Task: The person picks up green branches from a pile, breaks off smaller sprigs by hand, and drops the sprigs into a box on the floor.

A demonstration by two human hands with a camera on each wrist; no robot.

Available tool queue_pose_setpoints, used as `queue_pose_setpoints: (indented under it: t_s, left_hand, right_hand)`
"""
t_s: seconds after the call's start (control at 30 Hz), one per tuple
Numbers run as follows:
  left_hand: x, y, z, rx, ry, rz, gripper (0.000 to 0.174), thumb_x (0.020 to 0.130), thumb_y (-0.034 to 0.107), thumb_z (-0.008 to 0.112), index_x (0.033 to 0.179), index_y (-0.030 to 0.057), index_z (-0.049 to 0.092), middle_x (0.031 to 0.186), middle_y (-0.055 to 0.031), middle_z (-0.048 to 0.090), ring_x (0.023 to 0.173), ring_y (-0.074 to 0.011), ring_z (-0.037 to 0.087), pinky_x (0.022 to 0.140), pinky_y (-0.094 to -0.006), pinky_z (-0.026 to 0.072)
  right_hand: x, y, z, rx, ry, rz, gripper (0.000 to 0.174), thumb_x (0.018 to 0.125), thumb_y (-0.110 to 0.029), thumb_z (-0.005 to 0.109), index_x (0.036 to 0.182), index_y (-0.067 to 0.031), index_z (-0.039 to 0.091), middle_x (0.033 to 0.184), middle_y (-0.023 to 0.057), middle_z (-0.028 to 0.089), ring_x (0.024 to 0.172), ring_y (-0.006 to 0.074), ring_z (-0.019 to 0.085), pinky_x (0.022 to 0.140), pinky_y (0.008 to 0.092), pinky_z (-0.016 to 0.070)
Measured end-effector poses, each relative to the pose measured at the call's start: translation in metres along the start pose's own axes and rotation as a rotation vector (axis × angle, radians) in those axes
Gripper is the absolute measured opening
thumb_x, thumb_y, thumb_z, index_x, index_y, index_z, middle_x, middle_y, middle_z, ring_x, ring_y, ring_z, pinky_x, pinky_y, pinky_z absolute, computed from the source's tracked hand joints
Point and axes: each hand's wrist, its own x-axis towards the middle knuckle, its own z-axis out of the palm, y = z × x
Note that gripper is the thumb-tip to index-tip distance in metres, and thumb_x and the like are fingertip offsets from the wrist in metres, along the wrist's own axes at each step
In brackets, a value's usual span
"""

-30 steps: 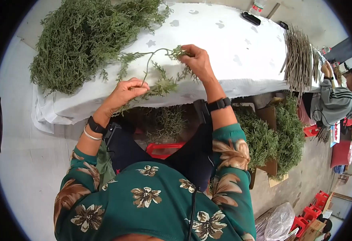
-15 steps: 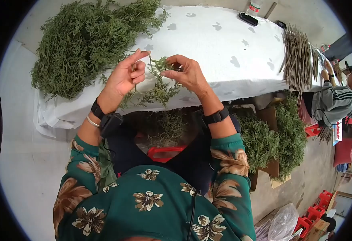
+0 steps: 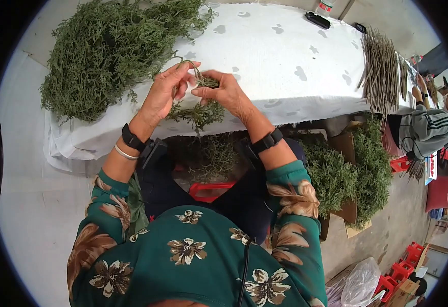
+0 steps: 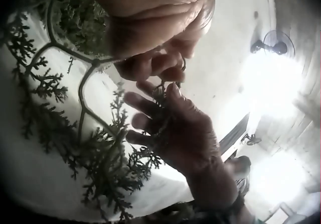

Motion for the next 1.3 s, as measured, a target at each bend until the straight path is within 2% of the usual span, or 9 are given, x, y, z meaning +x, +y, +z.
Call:
queue_pose_setpoints:
  t_s: [0.1, 0.37, 0.43, 0.53, 0.6, 0.7, 0.77, 0.87, 1.3]
  left_hand:
    - [0.005, 0.002, 0.000, 0.014, 0.140, 0.035, 0.031, 0.093, 0.029, 0.050, 0.110, 0.0040, 0.057, 0.067, -0.0002, 0.055, 0.053, -0.0070, 0.045, 0.057, -0.0216, 0.0370]
    - [-0.002, 0.005, -0.008, -0.461, 0.118, -0.066, 0.029, 0.095, 0.024, 0.047, 0.107, -0.0006, 0.056, 0.066, -0.0001, 0.054, 0.054, -0.0094, 0.046, 0.063, -0.0252, 0.0397]
    - [0.008, -0.010, -0.039, -0.566, -0.148, -0.045, 0.027, 0.095, 0.022, 0.046, 0.106, -0.0009, 0.056, 0.063, 0.0020, 0.050, 0.049, -0.0077, 0.041, 0.058, -0.0237, 0.0375]
    - [-0.011, -0.007, -0.076, -0.482, -0.159, 0.005, 0.026, 0.095, 0.020, 0.046, 0.106, -0.0016, 0.056, 0.059, 0.0040, 0.045, 0.045, -0.0060, 0.036, 0.053, -0.0222, 0.0341]
    - [-0.011, 0.023, -0.088, -0.174, 0.023, 0.103, 0.027, 0.094, 0.018, 0.047, 0.109, -0.0026, 0.055, 0.055, 0.0058, 0.039, 0.043, -0.0043, 0.030, 0.047, -0.0208, 0.0294]
    - [-0.038, 0.032, -0.051, 0.001, -0.053, -0.017, 0.027, 0.094, 0.018, 0.047, 0.109, -0.0032, 0.056, 0.053, 0.0059, 0.037, 0.044, -0.0037, 0.029, 0.044, -0.0201, 0.0262]
    - [-0.044, 0.037, -0.042, 0.100, -0.107, -0.047, 0.028, 0.093, 0.017, 0.048, 0.109, -0.0035, 0.057, 0.052, 0.0060, 0.036, 0.044, -0.0034, 0.028, 0.043, -0.0198, 0.0245]
    - [-0.054, 0.034, -0.042, 0.161, -0.153, -0.074, 0.027, 0.092, 0.017, 0.050, 0.107, -0.0026, 0.060, 0.051, 0.0058, 0.036, 0.045, -0.0031, 0.029, 0.042, -0.0196, 0.0243]
    - [-0.088, 0.037, -0.013, 0.135, -0.218, -0.143, 0.020, 0.085, 0.012, 0.056, 0.090, -0.0049, 0.065, 0.058, -0.0042, 0.054, 0.045, -0.0042, 0.035, 0.040, -0.0203, 0.0256]
  right_hand:
    - [-0.001, -0.001, 0.006, 0.050, -0.124, 0.250, 0.039, 0.082, -0.033, 0.066, 0.103, -0.0002, 0.061, 0.075, 0.0047, 0.063, 0.070, 0.0122, 0.059, 0.062, 0.0259, 0.0473]
    - [-0.024, -0.028, 0.028, -0.275, -0.131, 0.179, 0.032, 0.087, -0.032, 0.059, 0.083, -0.0003, 0.060, 0.063, 0.0060, 0.061, 0.056, 0.0103, 0.055, 0.051, 0.0262, 0.0436]
    - [-0.041, -0.039, 0.041, -0.288, -0.164, 0.128, 0.031, 0.087, -0.031, 0.059, 0.076, -0.0021, 0.057, 0.063, 0.0099, 0.060, 0.053, 0.0157, 0.055, 0.052, 0.0287, 0.0439]
    - [-0.104, -0.071, 0.056, -0.505, -0.485, -0.496, 0.023, 0.082, -0.022, 0.064, 0.071, -0.0043, 0.055, 0.070, 0.0112, 0.059, 0.060, 0.0229, 0.058, 0.055, 0.0291, 0.0455]
    - [-0.104, -0.084, 0.048, -0.358, -0.401, -0.388, 0.016, 0.078, -0.014, 0.067, 0.075, -0.0038, 0.056, 0.075, 0.0098, 0.059, 0.064, 0.0217, 0.058, 0.057, 0.0277, 0.0457]
    - [-0.102, -0.088, 0.011, 0.029, -0.004, -0.153, 0.013, 0.074, -0.010, 0.068, 0.077, -0.0029, 0.058, 0.090, 0.0122, 0.061, 0.072, 0.0170, 0.058, 0.062, 0.0287, 0.0466]
    - [-0.087, -0.090, -0.014, 0.269, 0.239, -0.192, 0.012, 0.072, -0.005, 0.068, 0.080, -0.0026, 0.059, 0.104, 0.0167, 0.060, 0.083, 0.0177, 0.058, 0.067, 0.0306, 0.0481]
    - [-0.071, -0.087, -0.049, 0.047, 0.302, -0.406, 0.016, 0.071, 0.004, 0.065, 0.084, -0.0022, 0.058, 0.115, 0.0191, 0.056, 0.092, 0.0213, 0.058, 0.073, 0.0334, 0.0489]
    - [-0.045, -0.095, 0.026, -0.645, -0.121, -0.585, 0.050, 0.063, 0.007, 0.066, 0.110, -0.0089, 0.059, 0.135, 0.0087, 0.044, 0.112, 0.0216, 0.050, 0.090, 0.0356, 0.0434]
